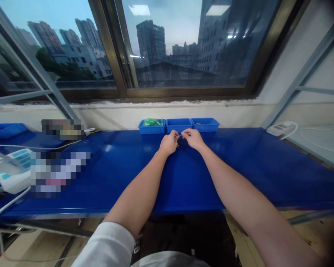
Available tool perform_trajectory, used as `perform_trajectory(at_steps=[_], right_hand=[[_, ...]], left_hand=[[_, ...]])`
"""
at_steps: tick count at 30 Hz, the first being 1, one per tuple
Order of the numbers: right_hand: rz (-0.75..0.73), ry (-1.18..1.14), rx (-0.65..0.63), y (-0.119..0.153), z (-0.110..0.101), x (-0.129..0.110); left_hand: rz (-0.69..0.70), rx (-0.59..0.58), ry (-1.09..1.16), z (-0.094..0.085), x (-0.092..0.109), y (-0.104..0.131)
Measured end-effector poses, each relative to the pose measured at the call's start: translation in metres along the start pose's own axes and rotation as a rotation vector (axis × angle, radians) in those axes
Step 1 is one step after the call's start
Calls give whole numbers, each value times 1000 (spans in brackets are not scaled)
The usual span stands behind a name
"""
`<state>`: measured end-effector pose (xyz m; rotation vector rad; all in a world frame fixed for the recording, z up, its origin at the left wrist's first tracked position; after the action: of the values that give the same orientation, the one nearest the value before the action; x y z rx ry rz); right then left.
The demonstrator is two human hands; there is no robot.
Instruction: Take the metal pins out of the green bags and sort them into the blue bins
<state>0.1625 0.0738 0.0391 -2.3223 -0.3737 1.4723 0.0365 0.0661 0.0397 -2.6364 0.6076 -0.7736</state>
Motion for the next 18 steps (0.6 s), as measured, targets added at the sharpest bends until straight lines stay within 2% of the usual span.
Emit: perform_trajectory(at_steps=[3, 9, 13, 18], right_hand=[[39, -210, 19, -1, -1, 4], [155, -323, 27, 1, -4, 11], [137, -291, 73, 0, -11, 11], [89, -94, 305, 2, -40, 10]], left_hand=[[-11, -15, -8, 0, 0, 0], [-2, -26, 8, -2, 4, 2], [-5, -24, 46, -2, 5, 4], [-53, 22, 62, -5, 0, 3]])
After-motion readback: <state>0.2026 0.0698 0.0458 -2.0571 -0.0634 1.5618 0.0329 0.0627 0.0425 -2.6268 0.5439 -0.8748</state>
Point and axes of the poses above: each hand's wrist, its own y-axis away from the middle knuckle, its own z-axis out of the palm, x = y × z, the point moved 9 cm from there along -y, towards the middle knuckle, and after that the axes turned 2 degrees about -y, right-handed, at the moved point
